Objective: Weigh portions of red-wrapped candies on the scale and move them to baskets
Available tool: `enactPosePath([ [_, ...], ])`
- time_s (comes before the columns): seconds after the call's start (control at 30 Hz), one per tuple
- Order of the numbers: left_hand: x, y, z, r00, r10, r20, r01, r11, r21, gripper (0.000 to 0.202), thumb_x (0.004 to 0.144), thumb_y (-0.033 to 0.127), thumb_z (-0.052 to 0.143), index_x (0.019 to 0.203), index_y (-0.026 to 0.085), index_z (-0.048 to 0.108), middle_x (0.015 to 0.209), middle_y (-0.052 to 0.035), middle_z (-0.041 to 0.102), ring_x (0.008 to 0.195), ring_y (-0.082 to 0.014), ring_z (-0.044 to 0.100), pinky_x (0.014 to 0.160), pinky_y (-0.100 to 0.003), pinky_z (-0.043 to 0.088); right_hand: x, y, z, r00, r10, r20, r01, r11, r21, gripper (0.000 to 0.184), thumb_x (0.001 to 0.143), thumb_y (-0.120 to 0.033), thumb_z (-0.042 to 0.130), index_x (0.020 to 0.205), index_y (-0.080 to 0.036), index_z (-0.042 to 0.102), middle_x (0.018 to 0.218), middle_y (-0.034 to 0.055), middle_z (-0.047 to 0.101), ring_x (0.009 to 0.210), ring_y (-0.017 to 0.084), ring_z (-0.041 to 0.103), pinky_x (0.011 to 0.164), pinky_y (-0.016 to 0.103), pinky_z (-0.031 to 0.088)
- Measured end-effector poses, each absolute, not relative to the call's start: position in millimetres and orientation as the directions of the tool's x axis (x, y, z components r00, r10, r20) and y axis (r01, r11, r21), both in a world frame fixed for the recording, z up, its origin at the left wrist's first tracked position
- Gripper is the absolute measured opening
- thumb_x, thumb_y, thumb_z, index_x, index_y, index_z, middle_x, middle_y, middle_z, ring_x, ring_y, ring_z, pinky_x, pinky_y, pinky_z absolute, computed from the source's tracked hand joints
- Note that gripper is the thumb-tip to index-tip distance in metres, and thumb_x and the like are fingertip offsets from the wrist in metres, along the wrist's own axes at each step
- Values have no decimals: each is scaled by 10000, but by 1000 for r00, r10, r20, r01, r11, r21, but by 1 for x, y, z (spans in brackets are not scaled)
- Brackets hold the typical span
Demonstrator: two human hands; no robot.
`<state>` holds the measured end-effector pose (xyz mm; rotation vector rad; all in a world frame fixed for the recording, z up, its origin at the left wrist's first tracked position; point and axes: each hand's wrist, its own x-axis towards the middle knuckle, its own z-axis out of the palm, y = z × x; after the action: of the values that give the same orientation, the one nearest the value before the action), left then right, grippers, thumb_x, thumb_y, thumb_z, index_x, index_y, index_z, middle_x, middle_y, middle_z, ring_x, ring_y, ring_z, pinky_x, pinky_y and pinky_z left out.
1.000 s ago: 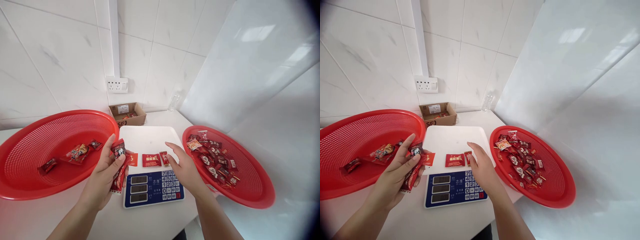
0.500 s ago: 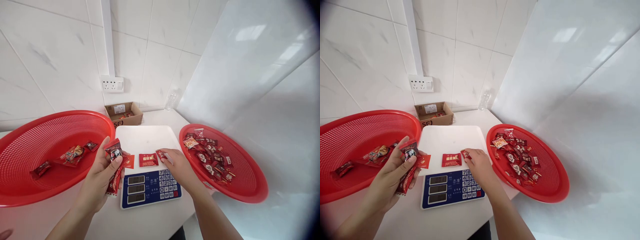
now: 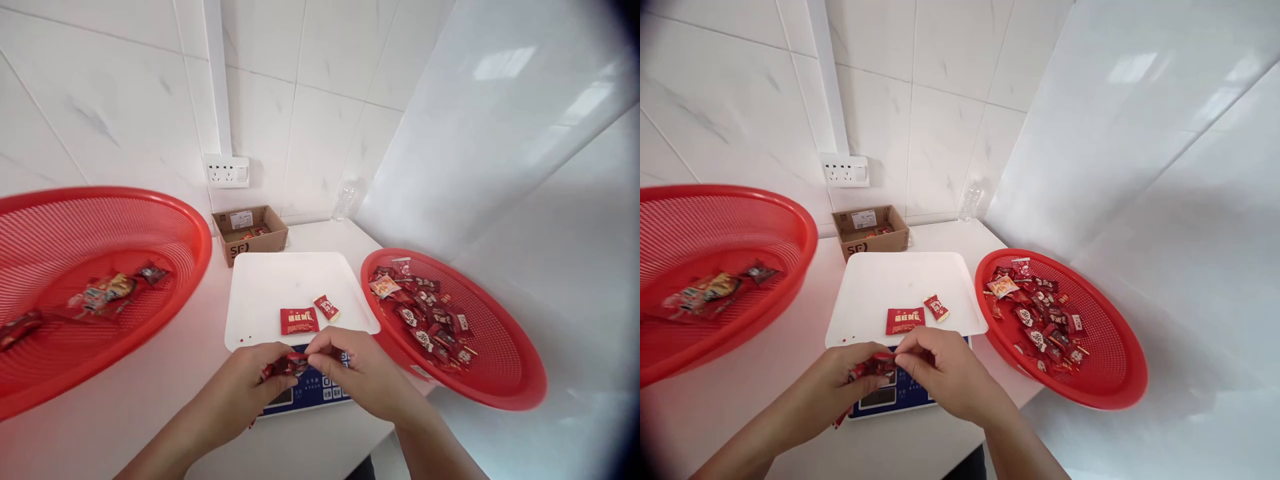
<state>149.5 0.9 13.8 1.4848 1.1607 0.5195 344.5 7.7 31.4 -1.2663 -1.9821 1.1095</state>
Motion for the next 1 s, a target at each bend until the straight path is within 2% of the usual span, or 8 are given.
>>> enactPosePath([
  [0.13,146,1,19,355,903,-241,349,111,930,184,802,369,547,860,234,658,688,25,593,449,-85,442,404,-188,347,347,19,26,-259,955,142,446,249,-860,201,860,-365,507,764,-209,590,679,-5,596,631,121,529,579,238,444],
  [0.23,142,2,24,156,967,-203,279,154,948,242,766,436,598,894,243,669,738,-2,651,526,-115,529,449,-197,396,349,30,20,-51,977,209,417,211,-884,235,844,-417,526,774,-203,593,669,3,609,627,133,557,579,249,460],
  [0.33,137,3,29,4,976,-220,158,216,963,304,729,475,635,932,249,649,723,-1,655,487,-104,513,416,-194,383,349,41,11,69,968,241,476,180,-861,236,841,-425,533,815,-211,629,761,22,672,693,156,601,636,275,483],
  [0.47,132,4,33,-45,971,-233,15,234,972,301,715,451,652,927,240,613,711,14,628,440,-76,464,353,-165,312,346,45,-3,-89,973,212,620,221,-753,244,886,-365,467,990,-254,657,1018,24,702,895,195,631,801,346,487],
  [0.6,128,5,34,32,959,-283,7,283,959,303,753,465,612,954,237,609,550,41,545,424,-82,443,363,-153,303,347,35,-6,-60,975,213,652,200,-731,304,888,-390,461,1085,-251,646,1116,46,680,978,218,624,814,361,498],
  [0.7,127,3,34,130,947,-293,32,292,956,279,780,460,577,941,236,621,530,37,538,404,-79,440,355,-150,292,348,23,3,-110,979,169,582,202,-788,296,878,-411,483,1050,-249,661,1015,48,704,904,203,641,717,311,512],
  [0.87,138,-6,31,303,900,-313,112,292,950,264,771,459,585,894,234,645,556,42,531,347,-58,406,322,-162,302,337,0,16,-421,907,1,390,182,-902,242,850,-402,551,979,-246,683,801,-1,698,701,137,607,618,236,465],
  [1.0,145,-13,26,318,886,-337,137,309,941,306,730,500,621,869,231,657,505,48,503,314,-55,388,323,-171,312,334,-12,19,-437,899,-18,434,193,-880,180,843,-345,570,832,-215,694,752,-7,683,662,115,582,600,212,432],
])
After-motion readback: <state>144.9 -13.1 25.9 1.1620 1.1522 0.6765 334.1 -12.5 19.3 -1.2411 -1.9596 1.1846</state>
